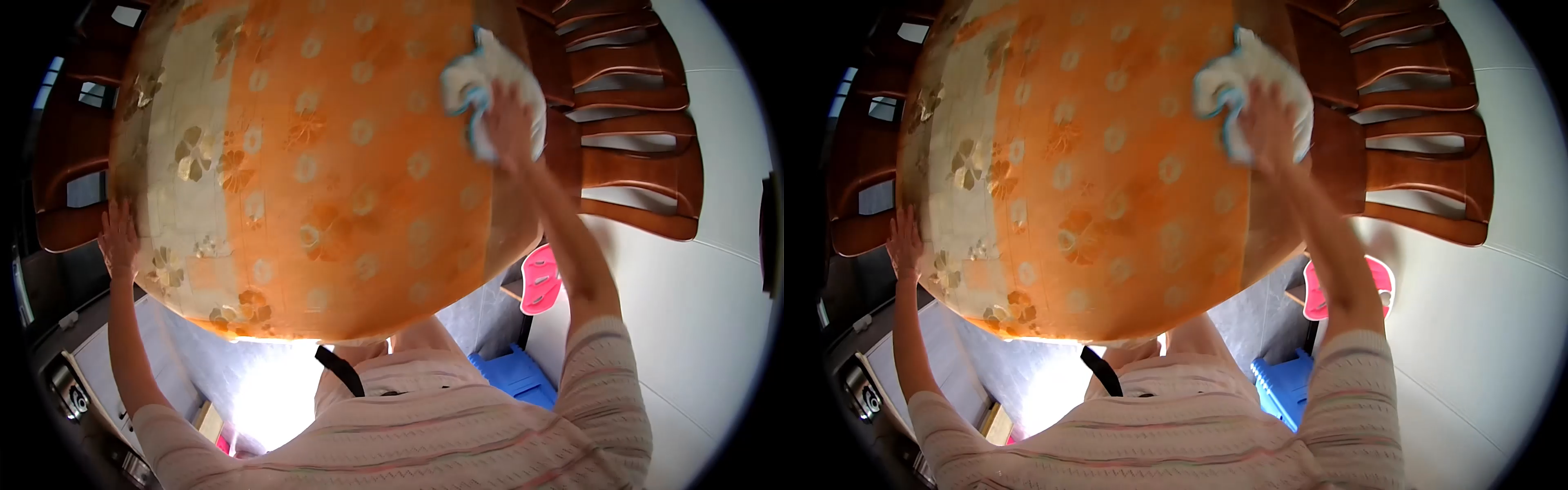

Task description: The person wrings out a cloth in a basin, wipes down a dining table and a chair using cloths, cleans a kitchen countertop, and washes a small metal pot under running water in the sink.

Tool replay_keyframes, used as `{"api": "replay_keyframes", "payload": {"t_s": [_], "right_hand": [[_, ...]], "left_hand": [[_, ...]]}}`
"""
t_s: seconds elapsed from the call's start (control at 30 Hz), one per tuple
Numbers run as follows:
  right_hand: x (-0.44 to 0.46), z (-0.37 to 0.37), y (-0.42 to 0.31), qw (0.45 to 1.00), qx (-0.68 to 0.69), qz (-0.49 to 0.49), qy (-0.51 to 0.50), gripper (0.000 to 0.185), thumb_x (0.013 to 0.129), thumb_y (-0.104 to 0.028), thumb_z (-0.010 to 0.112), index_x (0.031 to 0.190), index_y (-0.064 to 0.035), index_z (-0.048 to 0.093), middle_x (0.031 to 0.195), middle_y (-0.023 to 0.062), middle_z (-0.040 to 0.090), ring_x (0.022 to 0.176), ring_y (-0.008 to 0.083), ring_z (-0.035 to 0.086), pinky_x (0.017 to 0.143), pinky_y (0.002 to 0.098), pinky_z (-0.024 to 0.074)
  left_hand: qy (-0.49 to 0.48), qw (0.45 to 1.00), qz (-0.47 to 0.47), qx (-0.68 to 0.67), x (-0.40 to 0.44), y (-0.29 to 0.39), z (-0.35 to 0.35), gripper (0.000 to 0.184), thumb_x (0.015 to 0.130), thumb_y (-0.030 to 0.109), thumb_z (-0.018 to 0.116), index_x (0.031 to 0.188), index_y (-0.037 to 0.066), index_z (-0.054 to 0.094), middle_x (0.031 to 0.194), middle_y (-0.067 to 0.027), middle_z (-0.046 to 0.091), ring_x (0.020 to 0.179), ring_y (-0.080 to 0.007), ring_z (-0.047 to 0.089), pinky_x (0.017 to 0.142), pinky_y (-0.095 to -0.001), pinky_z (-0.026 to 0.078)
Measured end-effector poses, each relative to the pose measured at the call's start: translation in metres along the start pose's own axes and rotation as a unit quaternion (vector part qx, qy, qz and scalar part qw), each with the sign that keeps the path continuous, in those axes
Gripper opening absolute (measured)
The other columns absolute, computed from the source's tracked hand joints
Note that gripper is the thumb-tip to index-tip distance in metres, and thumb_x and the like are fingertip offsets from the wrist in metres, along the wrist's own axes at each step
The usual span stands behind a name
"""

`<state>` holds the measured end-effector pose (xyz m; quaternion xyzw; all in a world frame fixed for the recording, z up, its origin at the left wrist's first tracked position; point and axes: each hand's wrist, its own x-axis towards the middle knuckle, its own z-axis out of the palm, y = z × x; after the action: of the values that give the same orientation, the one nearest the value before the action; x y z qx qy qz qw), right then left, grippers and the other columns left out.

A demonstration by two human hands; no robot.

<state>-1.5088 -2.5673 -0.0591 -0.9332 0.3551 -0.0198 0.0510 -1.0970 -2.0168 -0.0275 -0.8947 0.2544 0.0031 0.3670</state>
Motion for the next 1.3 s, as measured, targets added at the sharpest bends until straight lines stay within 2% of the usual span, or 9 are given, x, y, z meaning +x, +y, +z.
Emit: {"api": "replay_keyframes", "payload": {"t_s": [0.2,0.37,0.47,0.57,0.67,0.8,0.93,1.03,1.3], "right_hand": [[-0.163,-0.022,0.019,0.944,0.024,-0.307,-0.12,0.059,0.074,-0.029,0.061,0.13,-0.022,0.045,0.145,0.0013,0.028,0.136,0.0314,0.02,0.105,0.0578,0.0176],[-0.001,-0.022,0.078,0.932,-0.038,-0.348,-0.099,0.055,0.073,-0.021,0.061,0.126,-0.0266,0.047,0.138,0.0012,0.037,0.132,0.0286,0.026,0.105,0.054,0.0196],[0.126,-0.023,0.09,0.935,-0.051,-0.349,0.029,0.051,0.082,-0.012,0.049,0.132,-0.0186,0.04,0.141,0.0044,0.033,0.131,0.0308,0.026,0.102,0.0484,0.0228],[0.234,0.005,0.097,0.952,-0.039,-0.291,0.089,0.045,0.09,-0.018,0.04,0.135,-0.0207,0.034,0.141,0.003,0.033,0.131,0.0285,0.028,0.101,0.0472,0.024],[0.269,0.027,0.075,0.965,-0.046,-0.216,0.143,0.044,0.089,-0.023,0.044,0.133,-0.0167,0.037,0.141,0.0029,0.034,0.13,0.0296,0.029,0.098,0.0519,0.0254],[0.131,-0.025,0.014,0.949,-0.037,-0.303,-0.076,0.058,0.081,-0.023,0.054,0.134,-0.0063,0.035,0.128,0.0108,0.042,0.118,0.0338,0.037,0.095,0.0537,0.0279],[0.013,-0.012,0.056,0.774,0.126,-0.607,-0.132,0.054,0.082,-0.036,0.055,0.133,-0.0238,0.04,0.144,0.005,0.028,0.135,0.0305,0.021,0.104,0.0589,0.0153],[0.075,-0.03,0.062,0.731,0.099,-0.656,-0.162,0.054,0.08,-0.04,0.06,0.13,-0.0295,0.043,0.143,0.0016,0.03,0.134,0.0279,0.023,0.104,0.0565,0.0192],[0.356,-0.011,0.058,0.838,-0.053,-0.542,0.0,0.053,0.085,-0.035,0.054,0.134,-0.0318,0.037,0.147,-0.0023,0.025,0.137,0.0238,0.018,0.108,0.05,0.0156]], "left_hand": [[-0.058,0.997,-0.048,-0.029,0.005,0.0,0.004,0.051,0.096,0.038,0.028,0.144,0.03,0.014,0.148,-0.0013,0.022,0.134,-0.0291,0.024,0.1,-0.0539,0.03],[-0.171,0.978,-0.118,-0.028,0.011,0.04,-0.052,0.05,0.094,0.036,0.036,0.142,0.027,0.023,0.147,-0.0013,0.023,0.134,-0.0277,0.023,0.099,-0.053,0.033],[0.167,0.963,-0.079,-0.199,0.005,0.111,0.007,0.051,0.091,0.029,0.047,0.139,0.022,0.03,0.146,-0.0022,0.024,0.134,-0.0272,0.024,0.099,-0.0509,0.033],[0.267,0.917,-0.041,-0.293,-0.069,0.26,-0.125,0.055,0.086,0.026,0.057,0.137,0.015,0.037,0.146,-0.0078,0.026,0.134,-0.0312,0.024,0.098,-0.0474,0.028],[0.14,0.91,-0.069,-0.384,-0.107,0.344,-0.236,0.056,0.088,0.03,0.05,0.14,0.018,0.032,0.148,-0.0123,0.02,0.135,-0.0335,0.02,0.103,-0.053,0.02],[0.127,0.902,-0.125,-0.392,-0.108,0.362,-0.257,0.055,0.088,0.031,0.049,0.139,0.018,0.032,0.148,-0.0122,0.02,0.136,-0.0339,0.017,0.107,-0.052,0.015],[0.09,0.907,-0.14,-0.387,-0.109,0.36,-0.257,0.055,0.088,0.031,0.049,0.139,0.018,0.033,0.148,-0.012,0.019,0.136,-0.0332,0.017,0.107,-0.0513,0.014],[0.097,0.903,-0.135,-0.396,-0.111,0.359,-0.265,0.055,0.086,0.03,0.05,0.138,0.018,0.035,0.148,-0.0119,0.019,0.136,-0.0331,0.017,0.108,-0.0505,0.014],[0.068,0.904,-0.135,-0.399,-0.106,0.353,-0.278,0.061,0.077,0.02,0.053,0.135,0.014,0.039,0.146,-0.016,0.022,0.135,-0.0368,0.019,0.108,-0.0509,0.014]]}}
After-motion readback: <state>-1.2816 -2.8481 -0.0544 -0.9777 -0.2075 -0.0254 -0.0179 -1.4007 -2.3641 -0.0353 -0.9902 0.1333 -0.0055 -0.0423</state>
